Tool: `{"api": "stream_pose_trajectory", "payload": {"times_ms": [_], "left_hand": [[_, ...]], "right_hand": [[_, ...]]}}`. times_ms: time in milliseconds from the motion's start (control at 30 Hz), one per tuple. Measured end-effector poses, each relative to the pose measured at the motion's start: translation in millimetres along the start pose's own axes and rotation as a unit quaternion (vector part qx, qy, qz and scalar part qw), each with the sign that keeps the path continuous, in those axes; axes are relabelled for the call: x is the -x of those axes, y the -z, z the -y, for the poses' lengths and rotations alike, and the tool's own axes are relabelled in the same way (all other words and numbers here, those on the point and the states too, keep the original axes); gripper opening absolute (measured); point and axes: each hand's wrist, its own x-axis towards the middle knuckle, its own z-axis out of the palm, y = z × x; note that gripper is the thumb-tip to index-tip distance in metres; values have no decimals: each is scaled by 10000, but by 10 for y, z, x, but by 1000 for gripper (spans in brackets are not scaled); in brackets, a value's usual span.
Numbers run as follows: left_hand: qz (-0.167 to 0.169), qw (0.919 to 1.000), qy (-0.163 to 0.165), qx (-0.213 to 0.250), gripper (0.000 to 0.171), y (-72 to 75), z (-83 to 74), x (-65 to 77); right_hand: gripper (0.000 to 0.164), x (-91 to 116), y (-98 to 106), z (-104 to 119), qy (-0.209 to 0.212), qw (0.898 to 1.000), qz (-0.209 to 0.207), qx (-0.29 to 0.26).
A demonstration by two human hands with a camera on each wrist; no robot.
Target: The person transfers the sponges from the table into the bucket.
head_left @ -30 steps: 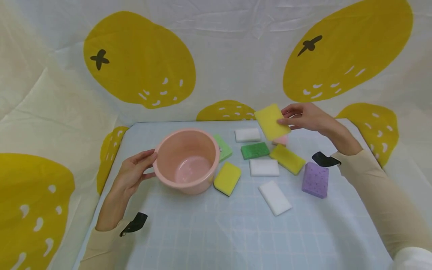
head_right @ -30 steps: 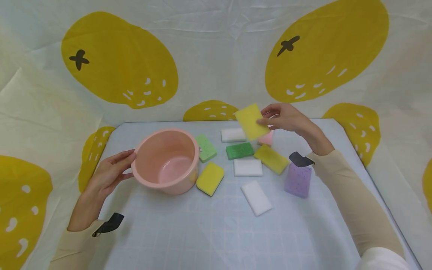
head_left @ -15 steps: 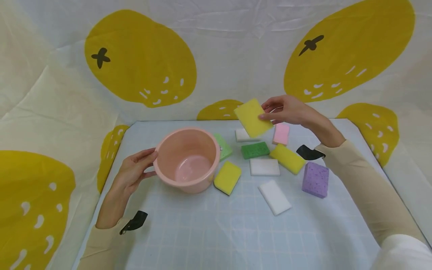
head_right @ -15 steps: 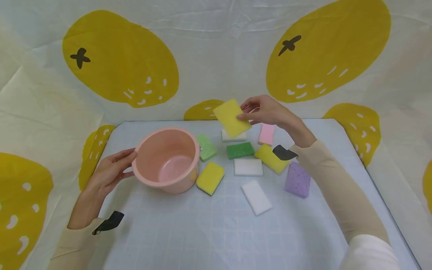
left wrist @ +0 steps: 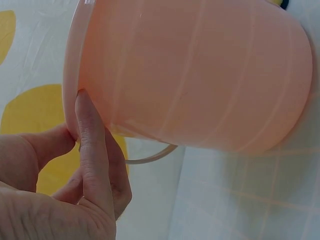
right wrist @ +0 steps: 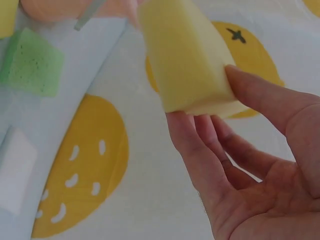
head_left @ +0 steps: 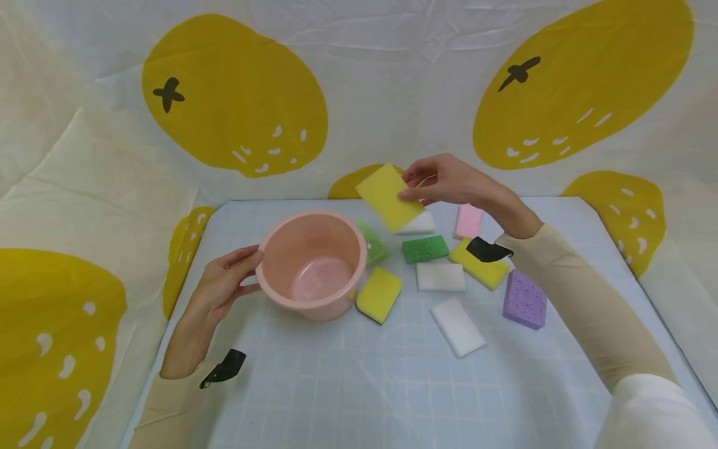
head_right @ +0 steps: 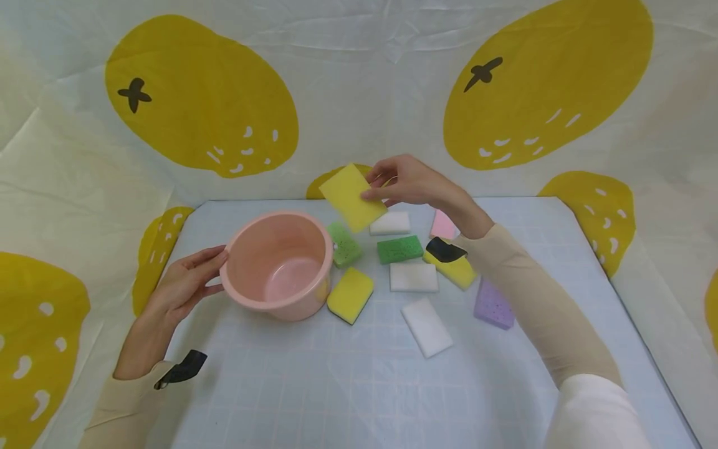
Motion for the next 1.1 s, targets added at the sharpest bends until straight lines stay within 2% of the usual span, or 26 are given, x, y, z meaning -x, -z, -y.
{"api": "stream_pose_trajectory", "payload": {"times_ms": [367,700,900,1100], "left_hand": [[46,9999,-74,-75,70,-26,-21,-13],[-2,10000,4,-66,70,-52,-13,-7],[-42,9999,47,-151,70,-64,1,-6],[-138,9995,151,-244,68,-81,8,3]], "right_hand": [[42,-179,-231,286,232,9989,381,-116],[38,-365,-521,487,549,9953,777,-165],[37,-458,-722,536,619,9924,1059,-12],[34,-542,-926,552,823,9879,1262,361]]}}
